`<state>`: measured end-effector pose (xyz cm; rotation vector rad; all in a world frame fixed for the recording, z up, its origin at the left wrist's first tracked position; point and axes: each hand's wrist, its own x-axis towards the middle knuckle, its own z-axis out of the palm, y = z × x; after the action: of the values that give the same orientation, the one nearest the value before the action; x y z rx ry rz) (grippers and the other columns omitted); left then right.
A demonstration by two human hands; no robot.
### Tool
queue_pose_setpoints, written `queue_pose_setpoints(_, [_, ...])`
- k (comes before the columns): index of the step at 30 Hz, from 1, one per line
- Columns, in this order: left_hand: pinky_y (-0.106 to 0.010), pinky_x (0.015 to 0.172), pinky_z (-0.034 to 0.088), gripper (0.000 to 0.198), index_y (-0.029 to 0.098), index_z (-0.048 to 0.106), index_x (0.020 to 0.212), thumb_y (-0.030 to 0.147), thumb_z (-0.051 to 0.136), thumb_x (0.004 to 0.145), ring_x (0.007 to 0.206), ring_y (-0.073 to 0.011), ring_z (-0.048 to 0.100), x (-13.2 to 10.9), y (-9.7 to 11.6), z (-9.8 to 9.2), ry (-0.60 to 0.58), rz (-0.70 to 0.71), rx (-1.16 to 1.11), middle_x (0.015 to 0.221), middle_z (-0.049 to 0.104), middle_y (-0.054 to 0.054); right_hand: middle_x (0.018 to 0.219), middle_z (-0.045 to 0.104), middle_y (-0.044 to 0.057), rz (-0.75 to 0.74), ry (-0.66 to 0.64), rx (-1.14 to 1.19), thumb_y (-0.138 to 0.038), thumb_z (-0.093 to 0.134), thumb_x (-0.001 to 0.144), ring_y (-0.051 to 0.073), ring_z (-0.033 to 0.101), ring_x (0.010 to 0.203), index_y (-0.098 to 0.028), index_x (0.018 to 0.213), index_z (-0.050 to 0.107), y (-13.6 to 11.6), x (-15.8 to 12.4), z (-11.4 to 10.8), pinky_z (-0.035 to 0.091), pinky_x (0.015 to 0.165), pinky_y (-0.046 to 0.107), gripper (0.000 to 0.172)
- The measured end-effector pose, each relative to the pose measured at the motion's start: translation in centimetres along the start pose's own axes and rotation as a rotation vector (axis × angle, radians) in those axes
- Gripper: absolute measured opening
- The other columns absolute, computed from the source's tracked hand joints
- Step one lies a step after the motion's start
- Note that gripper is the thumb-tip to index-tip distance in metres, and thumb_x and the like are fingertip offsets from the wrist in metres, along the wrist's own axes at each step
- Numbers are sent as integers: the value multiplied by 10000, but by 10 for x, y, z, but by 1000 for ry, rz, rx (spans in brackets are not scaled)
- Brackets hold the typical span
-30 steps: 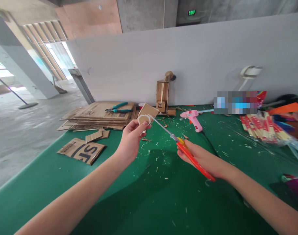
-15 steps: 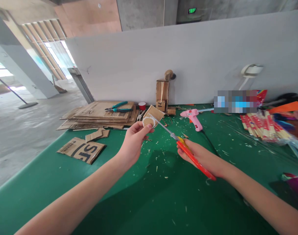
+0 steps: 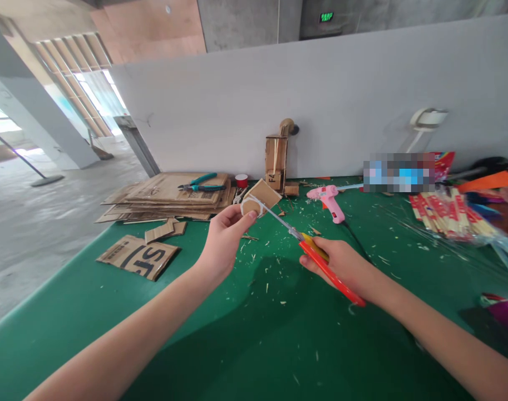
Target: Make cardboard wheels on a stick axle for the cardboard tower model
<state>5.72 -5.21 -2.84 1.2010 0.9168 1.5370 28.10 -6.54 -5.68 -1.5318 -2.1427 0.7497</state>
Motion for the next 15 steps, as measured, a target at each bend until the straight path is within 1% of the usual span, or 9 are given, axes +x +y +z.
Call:
queue_pose_setpoints(4, [-229,662,381,131,190,700,818,264,725,712,703,-108,520,0,2,0,-7,0,4,775,644,1,544,518,-15,-12,73,-106,-553,552,784,115,438,436,-216,674,480,-1,1,0,352,417,268,362])
queue_pose_setpoints(10, [-231,676,386,126,185,699,798,254,733,699,698,-103,521,-1,5,2,-29,-8,-40,758,638,6,475,481,-23,-98,154,-186,-558,524,807,106,398,401,-228,599,460,3,0,3,322,412,263,396])
queue_pose_setpoints(15, [-238,680,392,107,180,696,759,242,739,683,681,-102,522,0,4,2,-26,-21,-67,736,635,5,446,448,-28,-101,148,-205,-581,472,829,99,376,377,-228,553,432,8,1,8,291,396,258,450])
